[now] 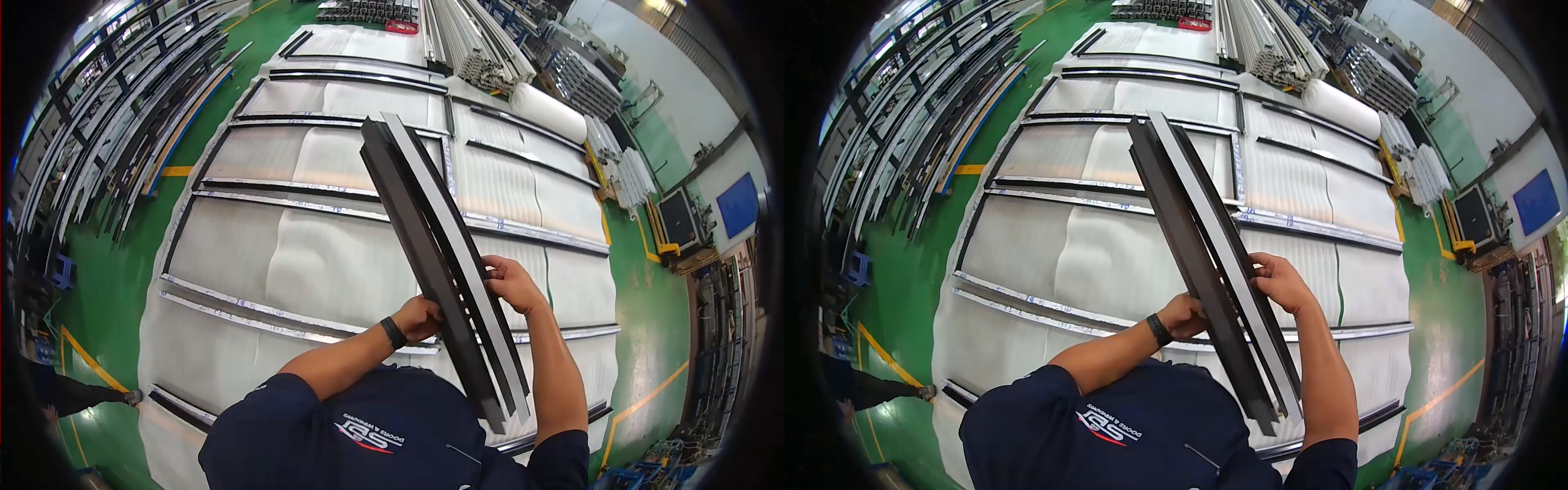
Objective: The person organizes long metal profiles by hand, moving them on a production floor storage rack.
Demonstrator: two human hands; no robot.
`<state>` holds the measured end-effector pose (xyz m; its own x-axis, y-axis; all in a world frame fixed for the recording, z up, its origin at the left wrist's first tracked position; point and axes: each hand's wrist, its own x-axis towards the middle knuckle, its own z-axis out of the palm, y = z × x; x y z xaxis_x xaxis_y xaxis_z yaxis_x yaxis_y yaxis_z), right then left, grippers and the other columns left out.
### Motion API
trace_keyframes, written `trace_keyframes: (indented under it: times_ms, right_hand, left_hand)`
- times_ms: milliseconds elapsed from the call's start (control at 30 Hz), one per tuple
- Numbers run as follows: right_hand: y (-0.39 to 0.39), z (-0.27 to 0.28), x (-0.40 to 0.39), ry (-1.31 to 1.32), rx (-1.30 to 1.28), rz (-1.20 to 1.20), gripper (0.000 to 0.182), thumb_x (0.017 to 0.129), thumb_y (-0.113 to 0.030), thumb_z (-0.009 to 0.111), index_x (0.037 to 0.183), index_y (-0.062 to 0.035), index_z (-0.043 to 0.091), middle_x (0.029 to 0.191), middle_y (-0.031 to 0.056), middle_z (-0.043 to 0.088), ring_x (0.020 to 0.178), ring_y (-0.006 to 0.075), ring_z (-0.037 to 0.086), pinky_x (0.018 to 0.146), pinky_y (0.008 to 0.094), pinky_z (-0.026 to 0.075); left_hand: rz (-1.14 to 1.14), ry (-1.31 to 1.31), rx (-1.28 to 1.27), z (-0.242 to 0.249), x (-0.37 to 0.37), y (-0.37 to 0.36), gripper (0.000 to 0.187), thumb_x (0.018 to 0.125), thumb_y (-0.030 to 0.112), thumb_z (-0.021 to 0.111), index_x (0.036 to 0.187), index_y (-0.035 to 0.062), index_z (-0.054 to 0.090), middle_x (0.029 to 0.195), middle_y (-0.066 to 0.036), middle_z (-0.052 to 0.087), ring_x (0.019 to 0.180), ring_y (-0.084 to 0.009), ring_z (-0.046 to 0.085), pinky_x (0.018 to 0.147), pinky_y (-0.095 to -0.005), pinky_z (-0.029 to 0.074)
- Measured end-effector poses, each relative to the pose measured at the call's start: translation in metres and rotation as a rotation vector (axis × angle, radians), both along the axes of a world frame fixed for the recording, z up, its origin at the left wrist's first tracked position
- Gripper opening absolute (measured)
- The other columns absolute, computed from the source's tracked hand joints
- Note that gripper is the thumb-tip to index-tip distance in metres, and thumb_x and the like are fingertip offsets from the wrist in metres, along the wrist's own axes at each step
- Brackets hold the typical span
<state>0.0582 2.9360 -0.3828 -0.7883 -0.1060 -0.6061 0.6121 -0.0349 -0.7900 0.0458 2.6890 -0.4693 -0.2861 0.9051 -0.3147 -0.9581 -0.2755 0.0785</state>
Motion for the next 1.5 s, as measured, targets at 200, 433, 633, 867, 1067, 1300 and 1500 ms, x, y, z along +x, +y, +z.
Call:
trace_keyframes:
  times_ms: [200,433,633,867,1067,1300,1500]
  right_hand:
    - [-0.024,-0.008,0.020,-0.040,0.116,0.000,0.048,0.093,-0.006,0.062,0.139,0.0019,0.053,0.106,0.0096,0.072,0.093,0.0148,0.067,0.084,0.0283,0.053]
    - [-0.092,0.045,0.019,-0.067,0.535,0.265,0.128,0.064,-0.052,0.087,0.161,-0.0088,0.016,0.141,0.0364,0.041,0.132,0.0503,0.043,0.113,0.0457,0.037]
    - [-0.124,0.028,-0.018,0.108,0.352,0.157,0.097,0.063,-0.025,0.074,0.152,-0.0081,0.039,0.122,0.0312,0.057,0.115,0.0447,0.057,0.101,0.0428,0.048]
    - [-0.120,0.043,-0.076,0.314,0.231,0.338,0.082,0.065,-0.019,0.073,0.142,-0.0039,0.049,0.103,0.0295,0.063,0.103,0.0449,0.061,0.089,0.0459,0.050]
    - [-0.104,0.036,-0.142,0.509,0.022,0.432,0.078,0.064,-0.023,0.071,0.138,-0.0043,0.053,0.105,0.0248,0.068,0.098,0.0424,0.065,0.085,0.0461,0.051]
    - [-0.165,0.037,-0.155,0.695,-0.007,0.309,0.074,0.066,-0.021,0.071,0.136,-0.0056,0.052,0.098,0.0241,0.068,0.095,0.0428,0.065,0.083,0.0466,0.052]
    - [-0.087,-0.053,-0.230,0.526,0.166,0.126,0.078,0.067,-0.023,0.077,0.139,-0.0119,0.049,0.099,0.0272,0.061,0.094,0.0451,0.062,0.082,0.0507,0.051]
  left_hand:
    - [-0.109,0.075,-0.287,0.017,0.009,-0.005,0.051,0.079,-0.008,0.052,0.129,-0.0009,0.058,0.123,-0.016,0.066,0.116,-0.0332,0.063,0.103,-0.0505,0.048]
    - [-0.087,0.066,-0.361,0.009,0.002,-0.035,0.051,0.084,-0.005,0.047,0.135,-0.0040,0.052,0.128,-0.016,0.063,0.118,-0.0328,0.062,0.104,-0.0454,0.048]
    - [0.022,0.021,-0.322,0.018,-0.048,-0.088,0.058,0.082,0.005,0.056,0.139,0.0018,0.051,0.137,-0.011,0.060,0.129,-0.0300,0.054,0.114,-0.0434,0.038]
    - [0.121,0.174,-0.308,0.056,-0.085,-0.098,0.091,0.077,0.019,0.071,0.157,0.0143,0.028,0.152,-0.008,0.044,0.142,-0.0289,0.041,0.120,-0.0471,0.030]
    - [0.249,0.465,-0.459,0.076,-0.139,-0.095,0.118,0.071,0.049,0.086,0.161,0.0167,0.017,0.159,-0.012,0.032,0.147,-0.0309,0.032,0.122,-0.0491,0.027]
    - [0.579,0.737,-0.472,0.110,-0.153,-0.105,0.102,0.083,0.067,0.061,0.155,0.0036,0.027,0.157,-0.022,0.035,0.148,-0.0380,0.030,0.123,-0.0537,0.021]
    - [0.497,0.649,-0.491,0.018,-0.267,-0.006,0.087,0.090,0.062,0.052,0.152,0.0038,0.035,0.151,-0.016,0.046,0.139,-0.0414,0.042,0.119,-0.0564,0.029]
